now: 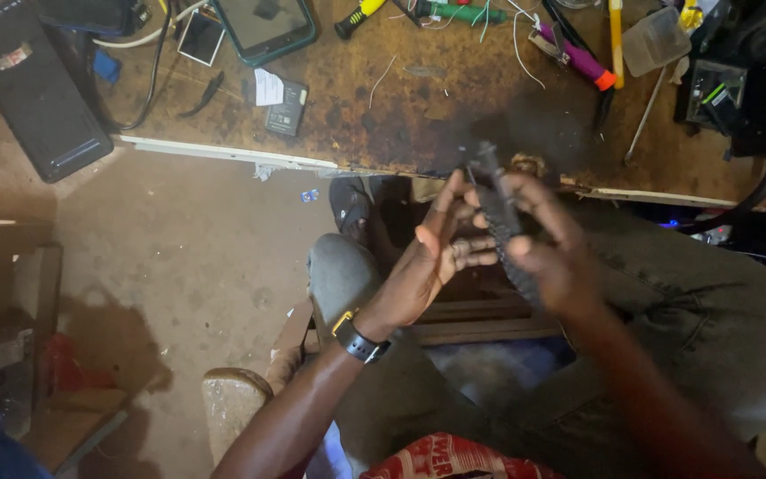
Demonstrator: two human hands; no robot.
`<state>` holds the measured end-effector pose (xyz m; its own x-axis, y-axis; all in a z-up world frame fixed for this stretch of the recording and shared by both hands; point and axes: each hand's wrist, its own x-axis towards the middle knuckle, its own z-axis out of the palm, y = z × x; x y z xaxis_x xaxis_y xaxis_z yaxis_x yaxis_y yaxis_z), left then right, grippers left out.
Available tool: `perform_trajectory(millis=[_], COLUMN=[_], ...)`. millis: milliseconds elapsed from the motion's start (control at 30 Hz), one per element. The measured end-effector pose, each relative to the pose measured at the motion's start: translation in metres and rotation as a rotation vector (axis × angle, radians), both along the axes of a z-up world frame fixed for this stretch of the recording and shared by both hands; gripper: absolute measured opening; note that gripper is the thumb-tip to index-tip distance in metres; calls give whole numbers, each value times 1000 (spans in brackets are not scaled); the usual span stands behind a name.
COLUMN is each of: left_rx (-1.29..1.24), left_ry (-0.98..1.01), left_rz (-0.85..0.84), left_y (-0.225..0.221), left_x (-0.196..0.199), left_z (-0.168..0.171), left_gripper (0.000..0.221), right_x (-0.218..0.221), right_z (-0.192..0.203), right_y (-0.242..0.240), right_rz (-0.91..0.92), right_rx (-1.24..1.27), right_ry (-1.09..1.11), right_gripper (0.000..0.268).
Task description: Repairing a scientific calculator by soldering a component on the PCB and reassembling the casing.
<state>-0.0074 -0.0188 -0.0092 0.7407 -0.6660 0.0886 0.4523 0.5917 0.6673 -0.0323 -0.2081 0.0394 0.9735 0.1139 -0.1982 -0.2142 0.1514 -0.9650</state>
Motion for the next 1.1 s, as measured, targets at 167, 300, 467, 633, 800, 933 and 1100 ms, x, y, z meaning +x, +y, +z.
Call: perform_trajectory(millis=[167, 300, 467, 633, 800, 933, 1100], left_rx=[42, -153, -267, -324, -361, -452, -472], left_ry=[108, 330, 463, 551, 598, 487, 478], left_rz=[72, 175, 161, 130, 128, 125, 114], left_y=[-10, -19, -6, 8, 13, 10, 16], left_x=[-15, -26, -13, 6, 11, 8, 15], left_z=[-12, -42, -21, 31, 30, -10, -15], left_gripper=[91, 93, 90, 90, 94, 100, 106], right_x=[-4, -10, -18, -11, 16, 73, 148], right_z=[17, 12, 5, 23, 39, 53, 5], right_y=[39, 59, 67, 70, 53, 28, -16], right_rz=[-18, 21, -14, 75, 29, 23, 23], right_rx=[-727, -884, -1031, -1105, -1127, -1025, -1165], right_ry=[-545, -632, -542, -537, -554, -620, -736], right_gripper=[64, 62, 64, 68, 65, 42, 19])
